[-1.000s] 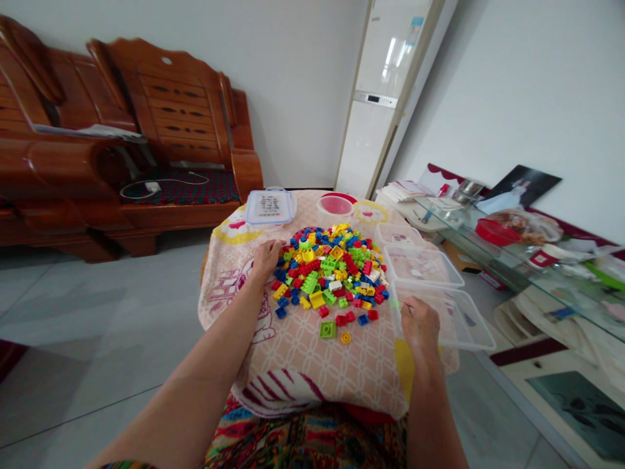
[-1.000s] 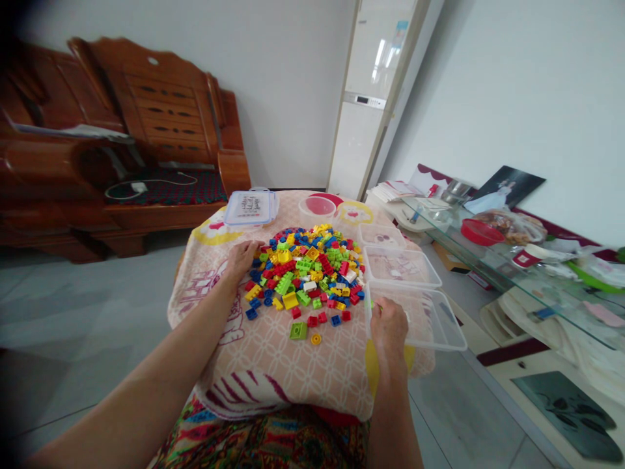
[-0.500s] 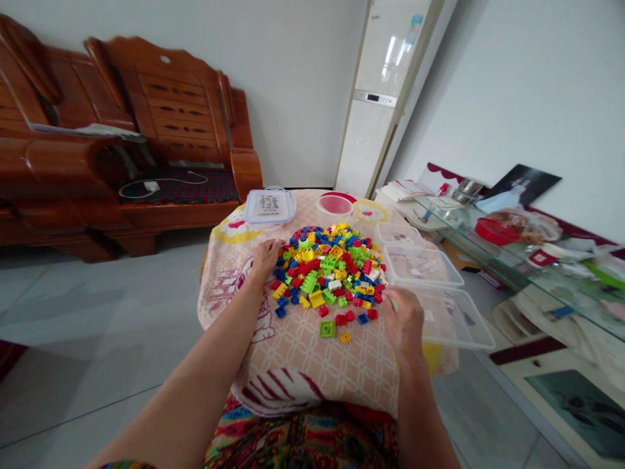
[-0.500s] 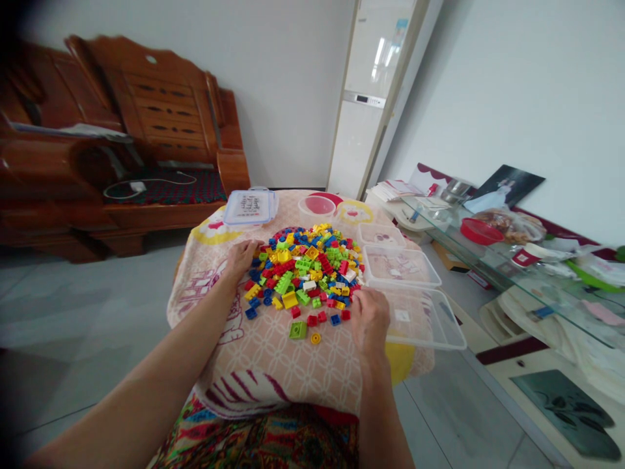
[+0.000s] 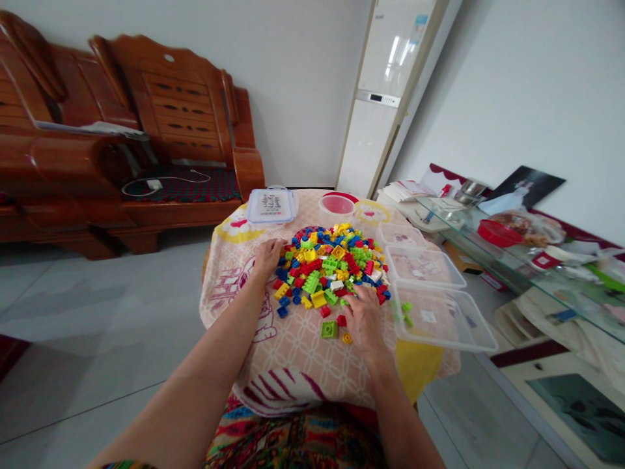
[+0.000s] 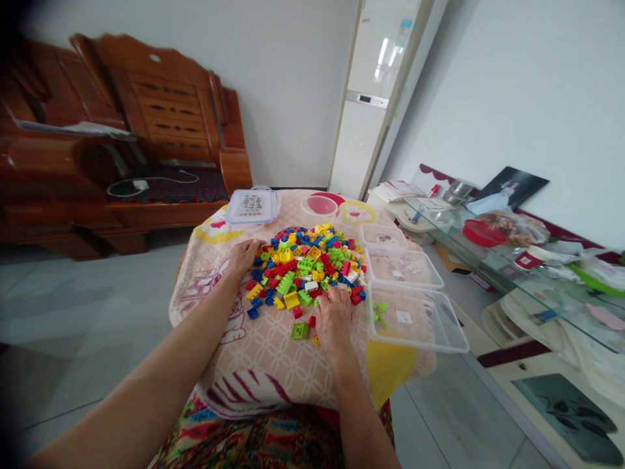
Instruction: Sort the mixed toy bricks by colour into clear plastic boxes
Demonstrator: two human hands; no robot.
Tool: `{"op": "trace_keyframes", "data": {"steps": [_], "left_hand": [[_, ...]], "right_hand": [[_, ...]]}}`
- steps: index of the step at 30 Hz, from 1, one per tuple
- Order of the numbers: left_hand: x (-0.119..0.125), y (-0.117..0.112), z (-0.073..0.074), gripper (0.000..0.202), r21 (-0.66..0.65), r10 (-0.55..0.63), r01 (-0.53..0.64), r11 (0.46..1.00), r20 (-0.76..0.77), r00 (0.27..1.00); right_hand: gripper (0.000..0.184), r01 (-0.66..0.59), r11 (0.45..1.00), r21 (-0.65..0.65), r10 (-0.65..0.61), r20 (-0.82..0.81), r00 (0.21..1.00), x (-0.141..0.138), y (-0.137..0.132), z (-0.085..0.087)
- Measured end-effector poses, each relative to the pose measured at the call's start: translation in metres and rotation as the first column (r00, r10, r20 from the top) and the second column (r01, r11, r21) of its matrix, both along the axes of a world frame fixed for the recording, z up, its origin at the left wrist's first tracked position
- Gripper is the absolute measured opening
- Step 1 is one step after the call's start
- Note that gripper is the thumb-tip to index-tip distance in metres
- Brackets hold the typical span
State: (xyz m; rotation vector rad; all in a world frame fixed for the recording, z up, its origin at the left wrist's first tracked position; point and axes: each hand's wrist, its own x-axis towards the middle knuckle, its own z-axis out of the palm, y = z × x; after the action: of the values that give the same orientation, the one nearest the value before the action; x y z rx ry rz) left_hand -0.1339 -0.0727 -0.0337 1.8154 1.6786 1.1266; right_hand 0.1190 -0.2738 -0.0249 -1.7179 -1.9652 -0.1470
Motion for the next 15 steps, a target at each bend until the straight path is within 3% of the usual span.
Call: {"op": "trace_keyframes", "data": {"steps": [15], "left_hand": [[0.000,0.001,0.000,0.051,-0.013,-0.003,0.003,1.000,-0.001,1.000]], "right_hand": [[0.024,0.024,1.000,0.004,-0.024,-0.002,1.000,-0.002,0.004,-0.012]]}}
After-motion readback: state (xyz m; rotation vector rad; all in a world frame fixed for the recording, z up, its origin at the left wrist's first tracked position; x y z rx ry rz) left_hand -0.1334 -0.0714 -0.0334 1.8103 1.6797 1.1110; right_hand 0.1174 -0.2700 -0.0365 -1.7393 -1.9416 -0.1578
